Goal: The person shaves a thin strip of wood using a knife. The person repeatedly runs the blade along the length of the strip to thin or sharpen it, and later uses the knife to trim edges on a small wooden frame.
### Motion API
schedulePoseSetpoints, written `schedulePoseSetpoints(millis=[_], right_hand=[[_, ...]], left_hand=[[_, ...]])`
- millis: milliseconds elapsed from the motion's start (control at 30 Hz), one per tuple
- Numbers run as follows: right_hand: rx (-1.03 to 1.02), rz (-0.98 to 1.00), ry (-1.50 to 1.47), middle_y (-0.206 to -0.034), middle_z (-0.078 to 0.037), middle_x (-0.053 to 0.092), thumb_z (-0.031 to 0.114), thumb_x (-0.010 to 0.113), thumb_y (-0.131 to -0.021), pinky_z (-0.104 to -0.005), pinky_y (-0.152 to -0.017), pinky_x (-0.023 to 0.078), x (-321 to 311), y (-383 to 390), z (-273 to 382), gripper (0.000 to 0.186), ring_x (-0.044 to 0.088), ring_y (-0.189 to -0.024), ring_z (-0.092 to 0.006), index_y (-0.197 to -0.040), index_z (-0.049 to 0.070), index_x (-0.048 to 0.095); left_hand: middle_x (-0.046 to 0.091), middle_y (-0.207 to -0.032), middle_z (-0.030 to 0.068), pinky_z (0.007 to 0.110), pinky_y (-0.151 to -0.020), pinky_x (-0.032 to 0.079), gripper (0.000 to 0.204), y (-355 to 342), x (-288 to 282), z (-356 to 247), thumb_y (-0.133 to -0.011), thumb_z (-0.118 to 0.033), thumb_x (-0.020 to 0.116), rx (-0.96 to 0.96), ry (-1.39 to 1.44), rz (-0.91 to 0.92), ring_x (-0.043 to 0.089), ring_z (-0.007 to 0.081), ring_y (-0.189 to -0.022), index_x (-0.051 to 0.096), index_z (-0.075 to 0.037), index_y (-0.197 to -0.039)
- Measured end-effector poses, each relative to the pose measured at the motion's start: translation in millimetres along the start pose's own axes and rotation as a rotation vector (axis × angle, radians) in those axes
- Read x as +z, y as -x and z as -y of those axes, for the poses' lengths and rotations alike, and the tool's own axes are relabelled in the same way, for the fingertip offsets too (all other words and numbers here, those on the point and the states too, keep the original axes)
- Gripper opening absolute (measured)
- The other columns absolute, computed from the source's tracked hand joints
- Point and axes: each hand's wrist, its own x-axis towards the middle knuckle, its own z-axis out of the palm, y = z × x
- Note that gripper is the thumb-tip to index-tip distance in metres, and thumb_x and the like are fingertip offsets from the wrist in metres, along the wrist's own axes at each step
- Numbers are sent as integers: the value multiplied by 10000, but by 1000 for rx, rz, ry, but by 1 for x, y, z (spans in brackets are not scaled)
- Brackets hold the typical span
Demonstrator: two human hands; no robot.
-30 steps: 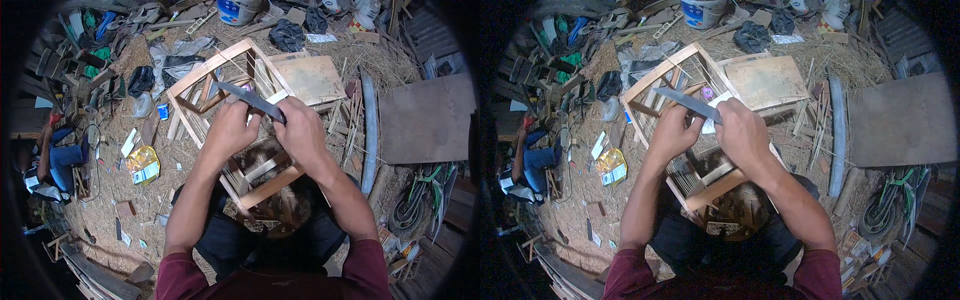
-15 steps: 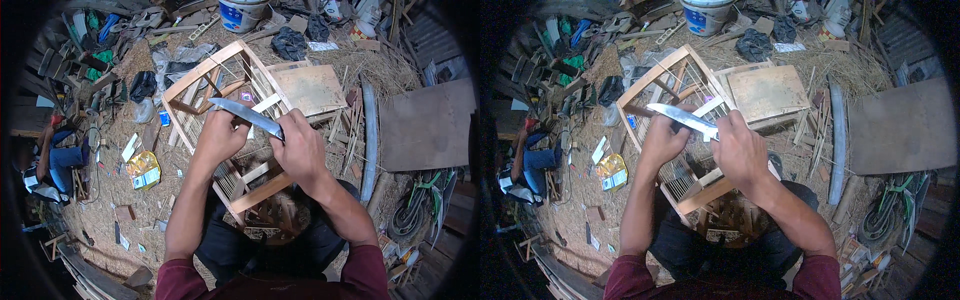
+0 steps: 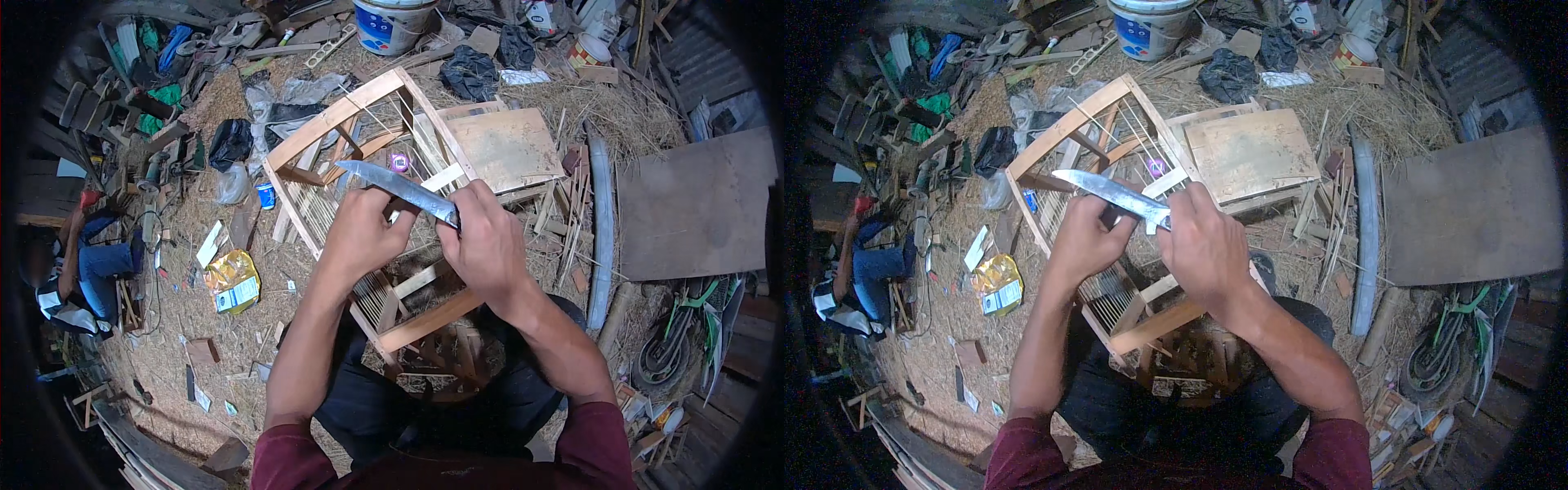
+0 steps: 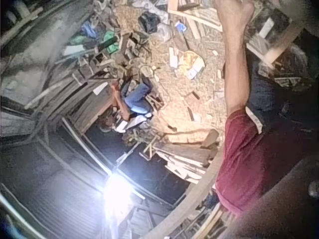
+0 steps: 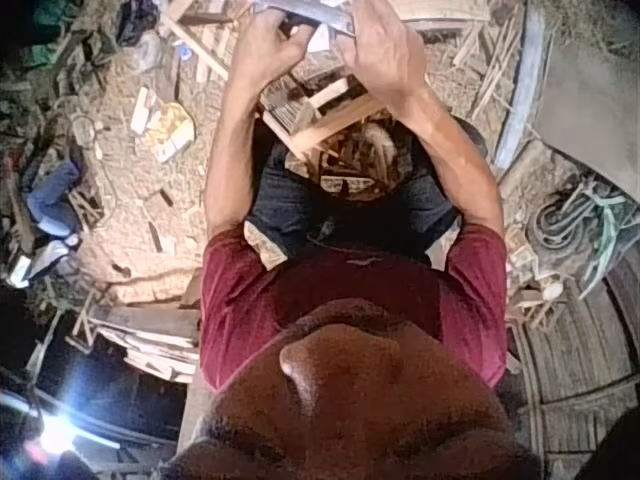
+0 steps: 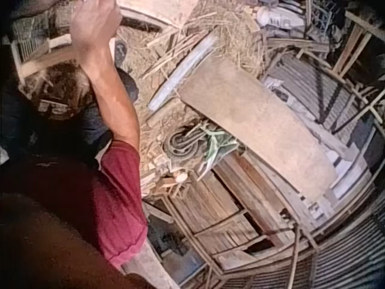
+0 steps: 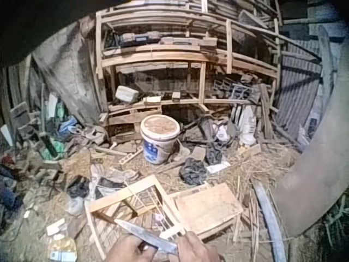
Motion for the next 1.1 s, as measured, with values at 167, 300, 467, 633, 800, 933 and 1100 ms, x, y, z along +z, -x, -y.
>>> schedulePoseSetpoints(millis=[167,300,467,633,800,933,1100], right_hand=[[55,78,40,-873,-179,567,44,659,-777,-488,-648,482,1,-2,-2,182,600,-751,-420,-922,5,556],[31,-29,-63,-789,-158,553,46,681,-769,-410,-610,472,-4,-3,-13,148,588,-676,-331,-868,-17,590],[350,73,-582,-738,-1,619,129,737,-862,-214,-566,399,-15,-20,-20,168,507,-663,-36,-879,-26,675],[261,35,-748,-761,7,631,171,722,-888,-225,-577,425,-14,-23,-28,210,519,-658,-39,-911,-35,689],[469,189,-831,-771,10,631,179,726,-891,-200,-585,414,-23,-31,-21,199,513,-676,-25,-918,-17,697],[427,183,-930,-722,29,608,176,716,-901,-194,-517,361,-16,-33,-22,191,472,-598,-8,-933,-11,696],[494,258,-1146,-577,77,496,195,709,-909,-208,-411,232,-1,-37,-14,183,363,-455,1,-946,19,680]], left_hand=[[678,-779,210,401,-629,518,303,-14,-2,18,-760,-11,592,-97,-94,-103,668,326,-658,672,-57,-1048],[685,-799,207,419,-674,515,227,-33,-31,58,-848,-138,633,-198,-169,-143,678,345,-721,652,-68,-1063],[638,-688,83,313,-574,441,209,-33,-46,117,-888,-154,670,-196,-226,-245,560,128,-613,632,-34,-1054],[692,-806,113,306,-650,498,223,-39,-62,146,-915,-194,650,-267,-226,-278,648,151,-695,638,-28,-1064],[694,-845,173,372,-724,512,237,-43,-68,175,-871,-190,673,-344,-236,-421,670,269,-764,655,22,-977],[690,-911,229,403,-794,514,348,-49,-40,232,-840,-246,696,-467,-151,-391,680,321,-873,645,47,-1021],[691,-996,234,398,-843,506,474,-48,-16,273,-820,-282,715,-540,-54,-302,673,332,-939,609,78,-1110]])
